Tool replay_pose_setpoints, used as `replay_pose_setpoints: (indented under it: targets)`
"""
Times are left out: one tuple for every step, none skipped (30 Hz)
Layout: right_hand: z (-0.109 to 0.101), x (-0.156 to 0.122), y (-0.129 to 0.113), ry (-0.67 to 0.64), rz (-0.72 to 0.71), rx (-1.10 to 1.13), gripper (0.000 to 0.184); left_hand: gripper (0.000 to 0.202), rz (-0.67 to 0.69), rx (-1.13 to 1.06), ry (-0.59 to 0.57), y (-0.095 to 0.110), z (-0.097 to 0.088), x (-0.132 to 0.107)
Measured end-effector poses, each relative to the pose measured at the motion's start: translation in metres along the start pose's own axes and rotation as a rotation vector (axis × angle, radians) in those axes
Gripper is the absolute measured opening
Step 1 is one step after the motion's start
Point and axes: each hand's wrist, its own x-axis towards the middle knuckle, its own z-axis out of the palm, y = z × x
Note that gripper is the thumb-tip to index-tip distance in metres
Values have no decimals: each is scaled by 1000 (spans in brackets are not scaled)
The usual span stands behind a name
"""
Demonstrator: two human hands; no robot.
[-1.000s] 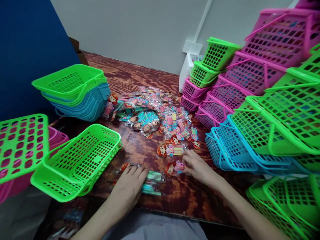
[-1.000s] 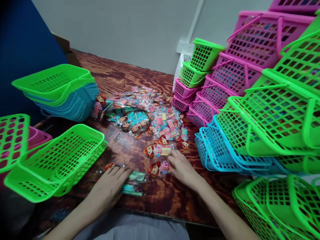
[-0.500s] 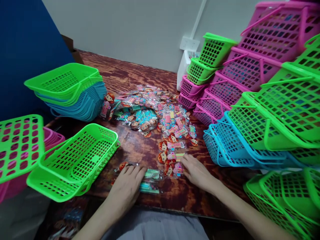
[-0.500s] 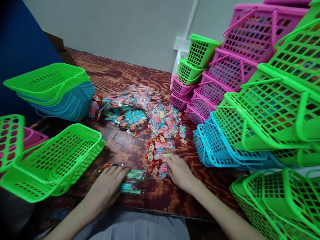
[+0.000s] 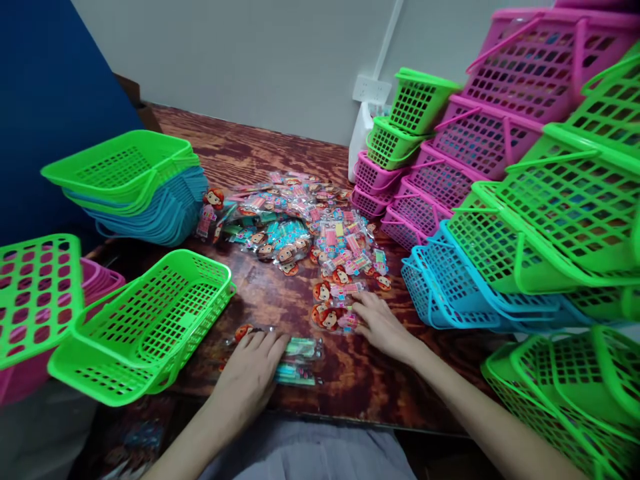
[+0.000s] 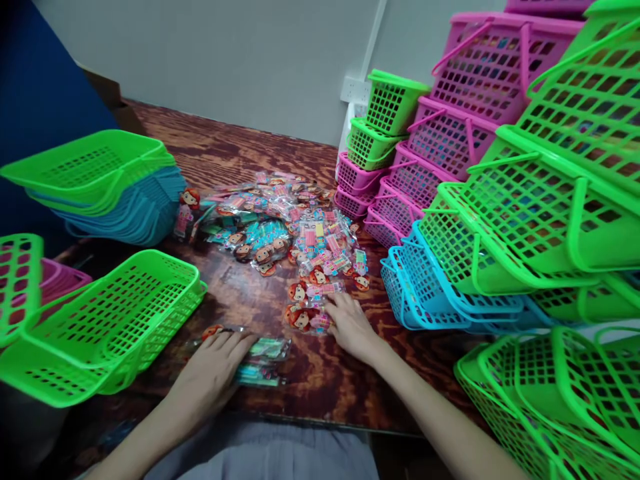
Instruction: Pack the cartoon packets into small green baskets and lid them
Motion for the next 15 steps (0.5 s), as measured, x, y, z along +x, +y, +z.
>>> replay_pose_setpoints:
  targets:
    - [1, 4, 1, -12, 0, -42, 20, 59, 0, -5, 0, 0, 1, -1]
    - [2, 6, 1, -32, -2, -66, 20, 60, 0, -8, 2, 0, 1, -2]
    - [3, 7, 1, -53, -8, -64, 21, 60, 1, -10, 6, -1, 2, -2]
    - [3, 8, 1, -67, -19, -36, 25, 60, 1, -11, 9, -1, 3, -3]
    - [2, 9, 2, -72, -29, 10, 33, 60, 0, -10, 11, -1, 4, -3]
    - [1, 10, 3, -68, -32, 64, 41, 59, 0, -11, 9, -1, 5, -3]
    - [-1, 13, 5, -59, -29, 111, 48, 59, -1, -13, 8, -2, 5, -3]
    - [-4, 17, 8, -49, -19, 139, 50, 59, -3, -14, 5, -2, 5, -3]
    - [-7, 23, 11, -40, -3, 138, 48, 59, -6, -15, 2, -1, 5, -2]
    - [-10, 29, 14, -33, 13, 115, 42, 59, -9, -16, -3, -1, 4, -1]
    - [-13, 36, 17, -37, 27, 80, 37, 59, -12, -17, -9, -1, 4, -1]
    - [-15, 42, 20, -47, 37, 44, 35, 59, -14, -19, -15, -1, 4, -1]
    - [-18, 48, 21, -62, 43, 16, 35, 59, -16, -20, -20, -1, 4, -1]
    - [-19, 53, 22, -79, 47, -3, 37, 59, -18, -24, -24, -1, 5, -1]
    - [-21, 56, 21, -94, 52, -16, 38, 59, -20, -28, -26, -1, 5, -2]
